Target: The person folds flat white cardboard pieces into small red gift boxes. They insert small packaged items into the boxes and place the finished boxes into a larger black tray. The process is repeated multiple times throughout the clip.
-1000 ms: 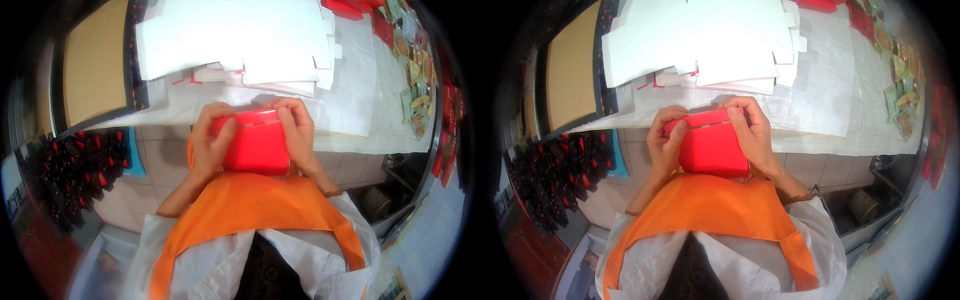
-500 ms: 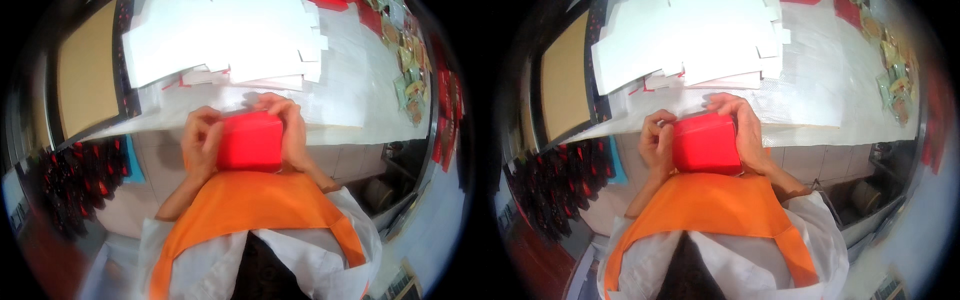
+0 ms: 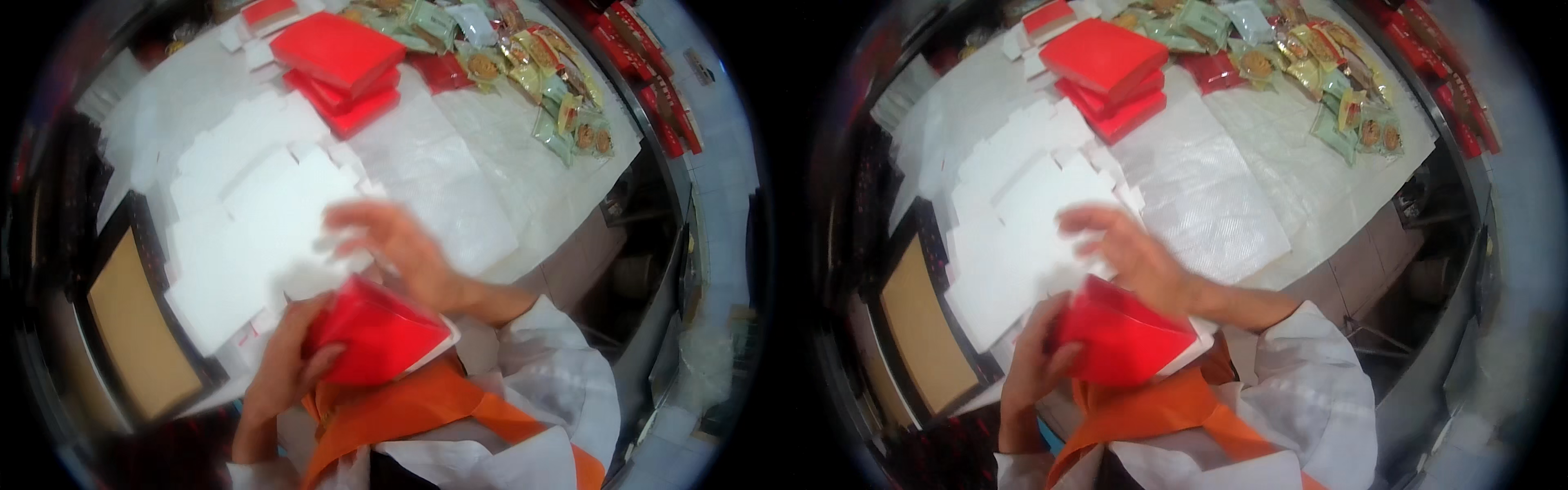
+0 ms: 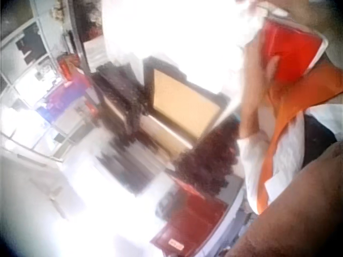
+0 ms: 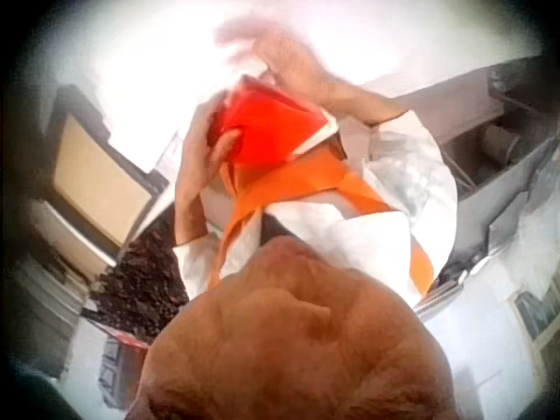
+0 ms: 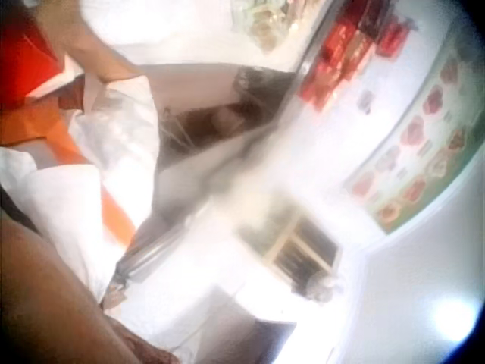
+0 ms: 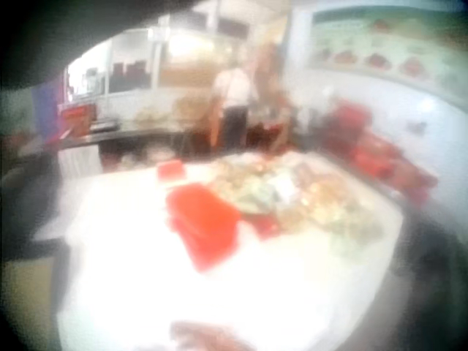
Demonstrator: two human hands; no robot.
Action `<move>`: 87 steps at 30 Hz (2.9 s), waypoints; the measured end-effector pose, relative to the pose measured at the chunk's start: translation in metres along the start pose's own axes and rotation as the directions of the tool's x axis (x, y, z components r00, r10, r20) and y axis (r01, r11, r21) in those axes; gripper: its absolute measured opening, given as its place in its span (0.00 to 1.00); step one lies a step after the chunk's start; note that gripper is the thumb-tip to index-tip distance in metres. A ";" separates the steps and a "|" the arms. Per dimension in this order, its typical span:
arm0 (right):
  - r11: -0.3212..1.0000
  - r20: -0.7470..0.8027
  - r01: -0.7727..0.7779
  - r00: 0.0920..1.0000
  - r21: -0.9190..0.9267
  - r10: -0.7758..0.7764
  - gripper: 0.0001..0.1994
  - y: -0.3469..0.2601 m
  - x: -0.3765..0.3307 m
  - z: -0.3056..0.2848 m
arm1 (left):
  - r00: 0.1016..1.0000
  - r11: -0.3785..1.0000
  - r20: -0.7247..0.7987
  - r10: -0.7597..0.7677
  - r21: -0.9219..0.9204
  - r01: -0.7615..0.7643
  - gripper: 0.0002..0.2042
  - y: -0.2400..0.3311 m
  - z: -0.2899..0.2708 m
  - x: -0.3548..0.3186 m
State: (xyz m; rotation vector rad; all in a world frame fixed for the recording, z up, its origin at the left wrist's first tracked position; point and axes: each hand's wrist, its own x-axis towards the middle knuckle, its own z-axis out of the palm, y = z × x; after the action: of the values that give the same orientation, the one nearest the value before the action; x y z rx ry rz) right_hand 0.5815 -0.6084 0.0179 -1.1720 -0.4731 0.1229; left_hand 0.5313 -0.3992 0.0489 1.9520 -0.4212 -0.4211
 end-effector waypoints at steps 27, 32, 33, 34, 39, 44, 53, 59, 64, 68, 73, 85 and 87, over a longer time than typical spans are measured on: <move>0.785 -0.564 -0.396 0.823 -0.476 0.073 0.20 -0.024 0.083 -0.257 | 0.605 0.679 -0.517 -0.605 -0.732 0.055 0.28 -0.076 -0.014 0.003; 0.916 -0.464 -0.323 0.867 -0.240 0.185 0.20 -0.031 0.056 -0.150 | 0.630 0.768 -0.579 -0.518 -0.639 0.044 0.23 -0.075 0.001 -0.001; 0.934 -0.420 -0.255 0.898 -0.252 0.132 0.21 -0.029 0.061 -0.123 | 0.648 0.792 -0.607 -0.460 -0.611 -0.010 0.22 -0.074 0.004 -0.005; 0.931 -0.375 -0.224 0.921 -0.287 0.106 0.23 -0.028 0.066 -0.098 | 0.647 0.795 -0.615 -0.451 -0.606 -0.022 0.22 -0.075 0.009 -0.011; 0.829 -0.200 -0.278 0.958 -0.485 0.204 0.29 0.004 0.116 -0.017 | 0.596 0.852 -0.717 -0.362 -0.514 -0.099 0.20 -0.073 0.029 -0.021; 0.455 -0.084 -0.059 0.996 -0.888 -0.033 0.32 0.048 0.128 0.009 | 0.627 0.889 -0.727 -0.279 -0.442 -0.118 0.30 -0.070 0.040 -0.021; 0.552 0.067 -0.323 0.818 -0.769 0.572 0.16 0.030 0.103 0.005 | 0.657 0.709 -0.645 -0.390 -0.665 -0.233 0.23 -0.084 0.044 -0.021; 0.773 -0.037 -0.319 0.933 -0.549 0.358 0.22 0.041 0.084 -0.001 | 0.665 0.732 -0.657 -0.357 -0.639 -0.238 0.22 -0.094 0.045 -0.023; 0.705 -0.029 -0.200 0.969 -0.680 0.247 0.20 0.047 0.085 0.004 | 0.668 0.690 -0.637 -0.384 -0.679 -0.251 0.24 -0.091 0.045 -0.027; 0.682 0.057 -0.275 0.905 -0.677 0.422 0.19 0.034 0.097 0.011 | 0.665 0.721 -0.676 -0.319 -0.628 -0.293 0.24 -0.096 0.046 -0.027; 0.662 0.118 -0.310 0.847 -0.683 0.518 0.15 0.023 0.091 0.012 | 0.645 0.761 -0.700 -0.306 -0.587 -0.277 0.25 -0.101 0.049 -0.030; 0.899 -0.115 -0.103 0.992 -0.425 0.059 0.11 0.029 -0.037 0.039 | 0.812 0.883 -0.577 -0.087 -0.422 -0.205 0.30 -0.093 0.103 -0.087; 0.886 -0.020 -0.103 0.994 -0.452 0.106 0.09 0.033 -0.053 0.040 | 0.887 0.917 -0.461 -0.021 -0.362 -0.166 0.30 -0.106 0.114 -0.117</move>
State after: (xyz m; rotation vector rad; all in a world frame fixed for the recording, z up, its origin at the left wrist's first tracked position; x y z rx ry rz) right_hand 0.5225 -0.5789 -0.0152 -1.6589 -0.4557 0.1118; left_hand 0.3860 -0.3925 -0.0807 1.5658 -0.0899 0.0191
